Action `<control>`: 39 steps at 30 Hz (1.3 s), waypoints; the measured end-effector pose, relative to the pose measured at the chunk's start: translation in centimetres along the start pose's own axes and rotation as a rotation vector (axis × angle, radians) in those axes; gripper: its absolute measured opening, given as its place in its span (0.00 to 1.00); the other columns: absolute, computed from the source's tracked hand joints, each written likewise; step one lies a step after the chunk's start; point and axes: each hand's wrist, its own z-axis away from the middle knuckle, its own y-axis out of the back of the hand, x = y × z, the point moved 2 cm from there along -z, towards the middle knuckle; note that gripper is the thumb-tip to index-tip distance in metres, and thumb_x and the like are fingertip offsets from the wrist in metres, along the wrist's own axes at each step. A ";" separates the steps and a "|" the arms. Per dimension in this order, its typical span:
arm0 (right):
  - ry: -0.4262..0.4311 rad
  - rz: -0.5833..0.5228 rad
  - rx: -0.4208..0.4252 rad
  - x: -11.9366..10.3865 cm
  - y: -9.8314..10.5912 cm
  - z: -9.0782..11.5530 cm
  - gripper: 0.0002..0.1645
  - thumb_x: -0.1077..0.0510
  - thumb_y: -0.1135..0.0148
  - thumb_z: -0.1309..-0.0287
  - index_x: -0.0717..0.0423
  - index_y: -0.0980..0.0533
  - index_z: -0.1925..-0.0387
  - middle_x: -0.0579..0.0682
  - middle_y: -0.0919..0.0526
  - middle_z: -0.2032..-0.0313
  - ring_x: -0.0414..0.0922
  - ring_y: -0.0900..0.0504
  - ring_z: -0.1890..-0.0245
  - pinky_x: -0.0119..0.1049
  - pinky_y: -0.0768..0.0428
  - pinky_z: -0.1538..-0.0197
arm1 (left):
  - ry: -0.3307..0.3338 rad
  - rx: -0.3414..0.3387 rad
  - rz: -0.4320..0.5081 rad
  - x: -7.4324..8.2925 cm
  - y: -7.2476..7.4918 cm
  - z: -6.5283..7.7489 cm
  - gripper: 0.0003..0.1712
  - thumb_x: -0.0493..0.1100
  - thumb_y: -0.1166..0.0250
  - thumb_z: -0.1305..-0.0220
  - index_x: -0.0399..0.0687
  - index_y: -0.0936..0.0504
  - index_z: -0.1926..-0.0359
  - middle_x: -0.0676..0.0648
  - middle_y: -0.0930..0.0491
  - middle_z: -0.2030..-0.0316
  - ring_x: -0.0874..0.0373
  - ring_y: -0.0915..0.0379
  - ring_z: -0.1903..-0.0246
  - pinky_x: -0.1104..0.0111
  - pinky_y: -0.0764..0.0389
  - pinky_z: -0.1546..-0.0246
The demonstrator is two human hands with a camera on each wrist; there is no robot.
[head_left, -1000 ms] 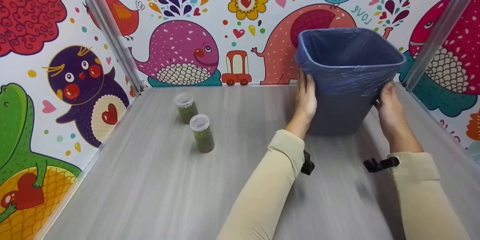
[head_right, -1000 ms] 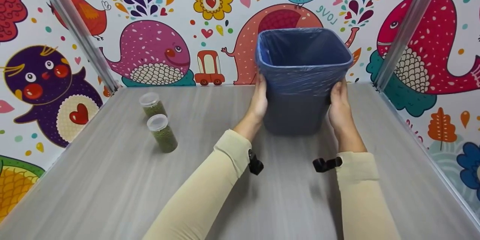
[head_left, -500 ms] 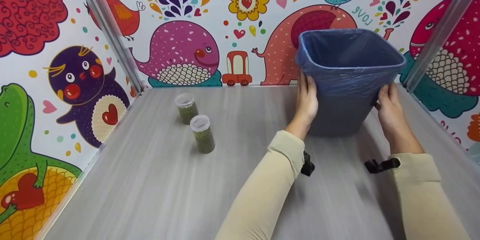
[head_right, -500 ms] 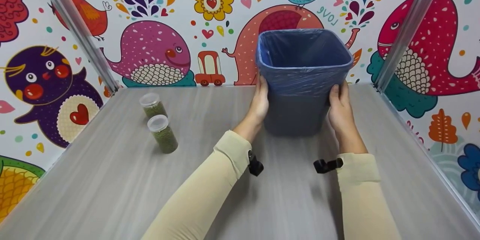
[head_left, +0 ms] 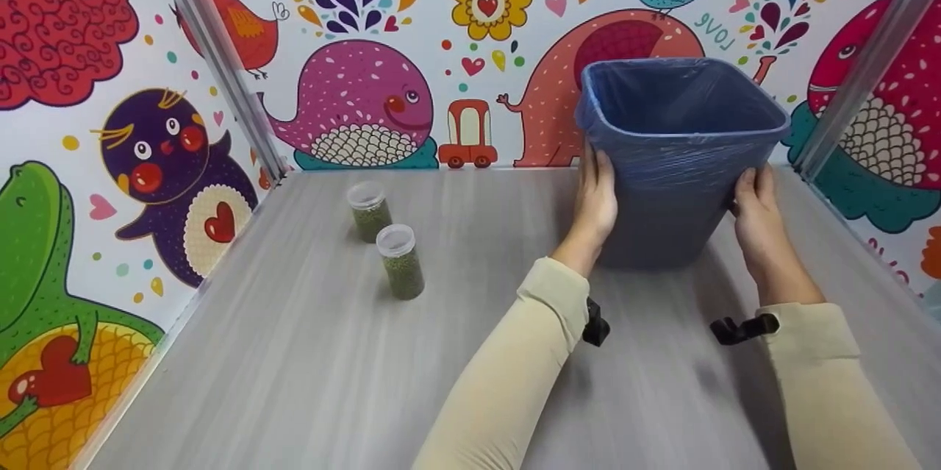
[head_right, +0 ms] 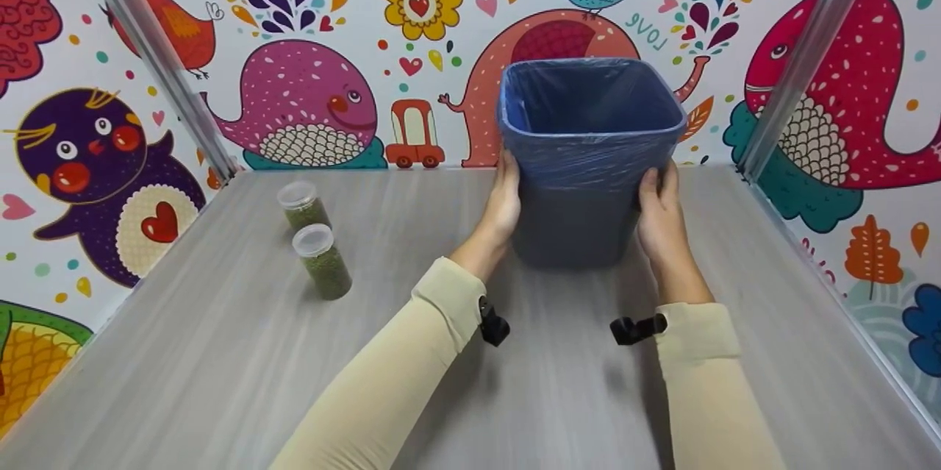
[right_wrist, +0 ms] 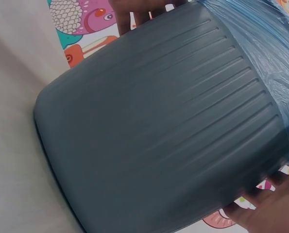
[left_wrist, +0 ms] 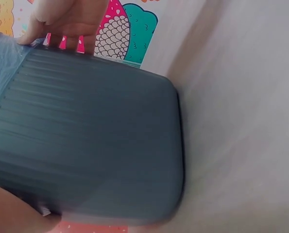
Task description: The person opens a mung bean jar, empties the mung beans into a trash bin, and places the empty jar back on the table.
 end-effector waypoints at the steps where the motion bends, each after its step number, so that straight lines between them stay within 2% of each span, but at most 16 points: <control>1: 0.002 -0.002 0.003 0.0 -0.1 0.0 0.46 0.35 0.70 0.17 0.44 0.77 0.15 0.48 0.80 0.15 0.50 0.75 0.16 0.55 0.69 0.18 | 0.004 -0.005 -0.005 0.0 0.1 0.1 0.35 0.59 0.64 0.13 0.60 0.53 0.13 0.48 0.52 0.14 0.51 0.58 0.16 0.50 0.53 0.18; 6: -0.002 0.016 0.002 -0.1 -0.8 0.1 0.45 0.36 0.72 0.16 0.46 0.77 0.15 0.50 0.79 0.15 0.52 0.74 0.16 0.54 0.68 0.18 | 0.024 -0.009 -0.013 -0.1 0.8 0.3 0.35 0.59 0.64 0.13 0.59 0.53 0.13 0.48 0.52 0.15 0.52 0.59 0.16 0.52 0.54 0.18; 11: -0.026 0.056 -0.015 -0.3 -1.4 0.2 0.46 0.34 0.73 0.17 0.44 0.79 0.16 0.49 0.81 0.16 0.53 0.75 0.16 0.56 0.69 0.18 | 0.004 -0.002 0.011 -0.1 1.5 0.3 0.34 0.57 0.64 0.12 0.54 0.51 0.13 0.46 0.50 0.15 0.51 0.57 0.16 0.55 0.53 0.18; 17: -0.026 0.080 -0.017 -0.3 -1.9 0.4 0.45 0.35 0.74 0.16 0.44 0.79 0.16 0.50 0.80 0.16 0.55 0.74 0.16 0.56 0.68 0.18 | 0.022 -0.019 0.026 -0.1 1.9 0.4 0.35 0.59 0.65 0.13 0.59 0.54 0.13 0.48 0.53 0.14 0.51 0.59 0.16 0.50 0.56 0.18; 24: 0.036 0.067 -0.007 -0.2 -2.4 0.6 0.44 0.37 0.72 0.15 0.48 0.76 0.15 0.51 0.76 0.15 0.52 0.73 0.16 0.54 0.68 0.17 | -0.014 -0.011 0.051 -0.2 2.5 0.6 0.35 0.57 0.64 0.13 0.57 0.55 0.13 0.48 0.53 0.14 0.52 0.59 0.16 0.51 0.56 0.18; 29: 0.044 0.065 -0.001 -0.2 -2.8 0.8 0.45 0.36 0.71 0.15 0.48 0.75 0.15 0.52 0.76 0.15 0.52 0.72 0.16 0.55 0.67 0.17 | 0.031 -0.010 0.060 -0.2 3.0 0.9 0.36 0.60 0.65 0.13 0.59 0.55 0.13 0.48 0.53 0.14 0.51 0.59 0.16 0.47 0.57 0.18; 33: 0.050 0.061 -0.008 -0.2 -3.4 0.9 0.45 0.37 0.71 0.15 0.49 0.76 0.15 0.53 0.76 0.15 0.55 0.69 0.15 0.55 0.65 0.17 | 0.030 -0.002 0.057 -0.1 3.6 1.0 0.36 0.59 0.65 0.13 0.56 0.54 0.13 0.47 0.53 0.15 0.50 0.60 0.16 0.49 0.57 0.18; 39: 0.080 0.062 -0.015 -0.3 -4.3 1.2 0.45 0.39 0.70 0.14 0.52 0.75 0.15 0.55 0.73 0.15 0.55 0.66 0.15 0.54 0.63 0.17 | 0.040 -0.001 0.060 -0.3 4.7 1.1 0.36 0.60 0.66 0.13 0.58 0.55 0.13 0.48 0.54 0.14 0.50 0.61 0.16 0.47 0.59 0.18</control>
